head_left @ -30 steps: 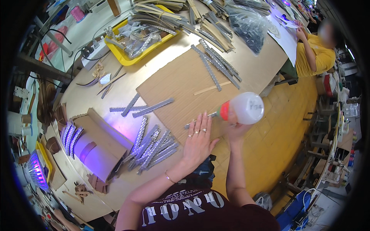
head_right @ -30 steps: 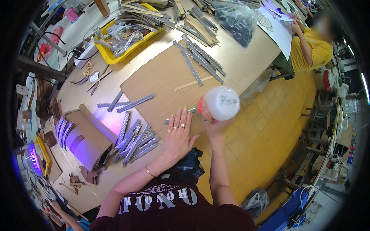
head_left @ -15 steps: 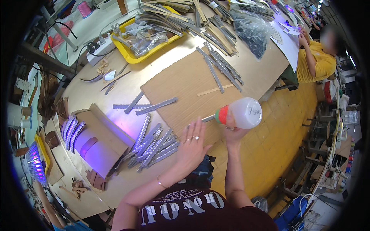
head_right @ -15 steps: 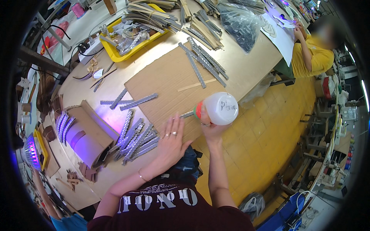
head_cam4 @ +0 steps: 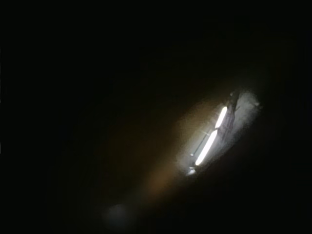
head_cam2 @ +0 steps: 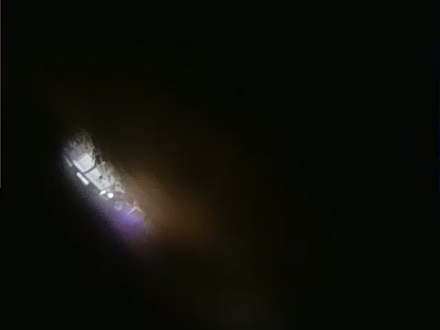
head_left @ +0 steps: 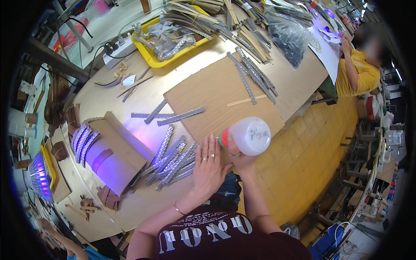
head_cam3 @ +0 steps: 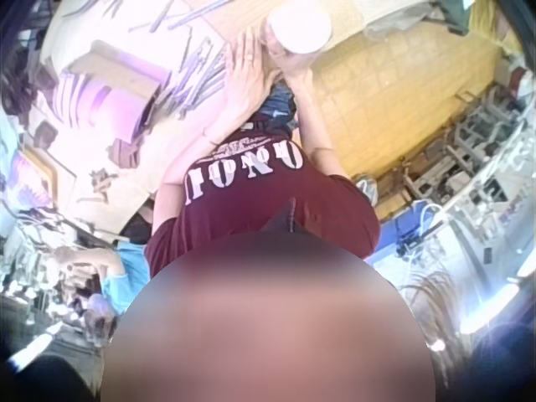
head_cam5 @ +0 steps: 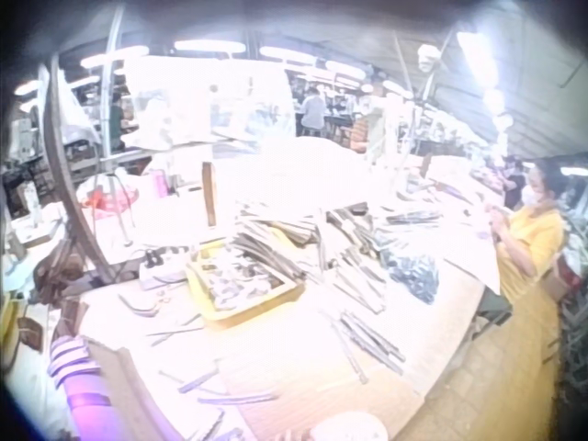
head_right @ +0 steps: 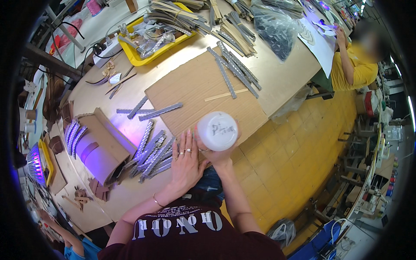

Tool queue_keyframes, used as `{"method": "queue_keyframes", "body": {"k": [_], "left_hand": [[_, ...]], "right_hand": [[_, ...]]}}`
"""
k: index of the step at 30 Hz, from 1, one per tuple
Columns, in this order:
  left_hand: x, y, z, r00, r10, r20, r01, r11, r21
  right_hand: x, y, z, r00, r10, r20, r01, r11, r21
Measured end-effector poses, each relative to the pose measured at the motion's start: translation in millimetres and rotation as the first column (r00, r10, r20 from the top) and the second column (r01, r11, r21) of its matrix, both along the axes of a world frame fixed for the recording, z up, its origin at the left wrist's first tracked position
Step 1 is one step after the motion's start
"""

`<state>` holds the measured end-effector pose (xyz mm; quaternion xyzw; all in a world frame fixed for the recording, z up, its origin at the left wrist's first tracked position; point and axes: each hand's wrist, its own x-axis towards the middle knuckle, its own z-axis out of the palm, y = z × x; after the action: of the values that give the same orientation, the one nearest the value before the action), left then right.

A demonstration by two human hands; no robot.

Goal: The person repeatedly applies glue from a squeeze bottle onto long silver decorative strips laid on a cardboard sheet. They pick up each strip, apply glue along its length, and place it back down, repeating this process throughout the clip.

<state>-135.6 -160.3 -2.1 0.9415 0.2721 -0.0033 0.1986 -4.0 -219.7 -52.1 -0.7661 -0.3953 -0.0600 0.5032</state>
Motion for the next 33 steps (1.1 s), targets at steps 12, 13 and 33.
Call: {"method": "queue_keyframes", "body": {"k": [12, 13, 33], "left_hand": [[-0.7, -2.2, -4.8, 0.998, 0.010, 0.069, -0.008, 0.999, -0.037], [-0.5, -2.1, -4.5, 0.998, 0.011, 0.068, -0.009, 0.999, -0.039], [1.0, -3.8, -3.8, 0.998, 0.019, 0.068, -0.017, 0.999, -0.036]], "right_hand": [[58.6, -13.7, 29.9, 0.963, -0.264, 0.054, 0.260, 0.964, 0.063], [53.7, -12.5, 30.2, 0.968, -0.249, 0.021, 0.247, 0.968, 0.051], [62.0, -21.6, 31.1, 0.939, -0.342, -0.039, 0.343, 0.926, 0.155]]}}
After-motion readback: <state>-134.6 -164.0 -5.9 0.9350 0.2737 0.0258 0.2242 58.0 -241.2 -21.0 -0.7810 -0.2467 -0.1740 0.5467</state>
